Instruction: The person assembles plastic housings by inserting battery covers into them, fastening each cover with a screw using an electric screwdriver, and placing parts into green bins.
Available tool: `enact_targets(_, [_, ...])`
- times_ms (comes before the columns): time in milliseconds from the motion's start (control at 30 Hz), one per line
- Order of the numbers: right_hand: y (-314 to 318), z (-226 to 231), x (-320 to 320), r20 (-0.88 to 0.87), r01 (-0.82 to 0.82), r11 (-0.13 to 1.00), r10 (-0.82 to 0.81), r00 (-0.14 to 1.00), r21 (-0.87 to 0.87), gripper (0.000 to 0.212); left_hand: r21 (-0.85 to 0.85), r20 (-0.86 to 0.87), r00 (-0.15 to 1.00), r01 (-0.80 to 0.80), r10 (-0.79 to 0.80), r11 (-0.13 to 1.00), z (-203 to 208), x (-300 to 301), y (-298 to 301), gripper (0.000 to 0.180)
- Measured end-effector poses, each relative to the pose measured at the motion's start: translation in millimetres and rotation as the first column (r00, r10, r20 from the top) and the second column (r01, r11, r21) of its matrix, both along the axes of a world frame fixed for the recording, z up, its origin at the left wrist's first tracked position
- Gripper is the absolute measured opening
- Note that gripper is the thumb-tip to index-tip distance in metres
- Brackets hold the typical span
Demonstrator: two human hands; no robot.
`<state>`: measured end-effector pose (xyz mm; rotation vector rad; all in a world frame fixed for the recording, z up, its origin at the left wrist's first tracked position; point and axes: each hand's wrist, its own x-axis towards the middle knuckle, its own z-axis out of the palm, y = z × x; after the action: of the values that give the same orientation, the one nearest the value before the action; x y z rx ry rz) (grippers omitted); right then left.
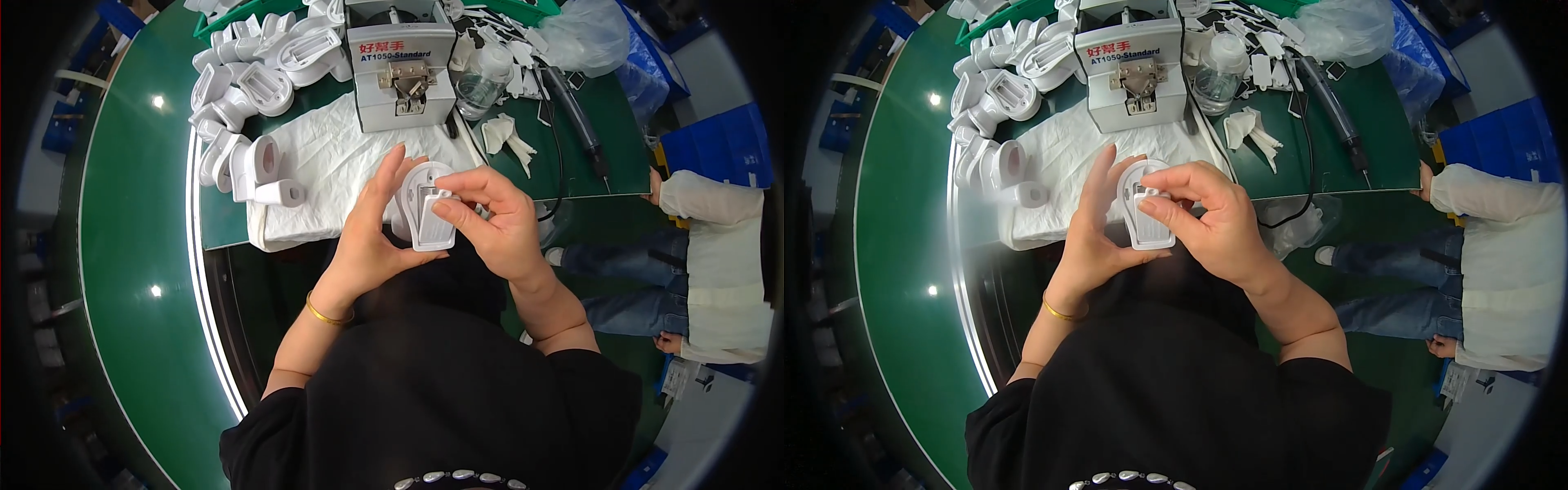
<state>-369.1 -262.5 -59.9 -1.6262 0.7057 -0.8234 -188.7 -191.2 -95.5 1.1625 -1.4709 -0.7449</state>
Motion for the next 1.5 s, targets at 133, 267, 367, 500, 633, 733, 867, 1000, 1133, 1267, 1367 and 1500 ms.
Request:
enact_targets(133, [-8,-5,-2,-0.182,-0.027,0.839,-0.086,0.98,-0.544,0.036,-0.037,0.005,1.0,0.016,-0.016,0.999,-2,-3,3,0.12])
enact_targets(267, [2,-22,4,0.194,-0.116,0.983,0.086,0.977,0.146,0.053,-0.114,0.14,0.99,0.003,0.013,0.993,-3,3,1,0.117])
enact_targets(367, [1,-14,6,0.245,-0.096,0.94,0.014,0.969,0.328,0.065,-0.086,0.101,0.993,0.073,-0.065,0.994,-6,5,1,0.127])
enact_targets(500, [1,-17,8,0.352,-0.146,0.909,0.0,0.936,0.389,0.075,0.013,-0.283,0.947,0.163,-0.153,0.986,5,-2,7,0.114])
enact_targets(633, [3,-13,10,0.373,-0.16,0.92,0.017,0.928,0.357,0.079,0.032,-0.506,0.854,0.163,-0.125,0.986,15,0,6,0.094])
enact_targets(733, [5,-16,14,0.363,-0.123,0.96,0.024,0.931,0.253,0.078,0.091,-0.528,0.844,0.165,-0.093,0.982,17,1,5,0.082])
enact_targets(867, [5,-21,15,0.309,-0.111,0.986,0.069,0.948,0.121,0.076,0.072,-0.45,0.892,0.078,-0.037,0.994,14,-2,8,0.077])
enact_targets(1000, [0,-20,12,0.281,-0.141,0.976,0.09,0.956,0.166,0.076,0.17,-0.461,0.887,0.098,-0.009,0.98,16,0,9,0.083])
enact_targets(1133, [-5,-21,9,0.307,-0.144,0.961,0.067,0.949,0.237,0.08,-0.002,-0.192,0.977,0.099,-0.098,0.995,2,2,7,0.117])
enact_targets(1267, [-22,-29,2,0.189,-0.065,0.962,0.015,0.982,0.265,0.078,-0.131,0.198,0.98,0.04,-0.014,0.991,-8,2,1,0.114])
enact_targets(1367, [-95,-37,-30,-0.04,0.324,0.913,-0.344,0.938,-0.249,0.061,-0.028,0.166,0.985,-0.047,0.051,0.999,2,3,5,0.102])
enact_targets(1500, [-198,-58,-116,-0.28,0.088,0.299,-0.943,0.18,-0.95,0.058,-0.041,0.262,0.962,-0.066,0.074,0.997,-14,5,1,0.091])
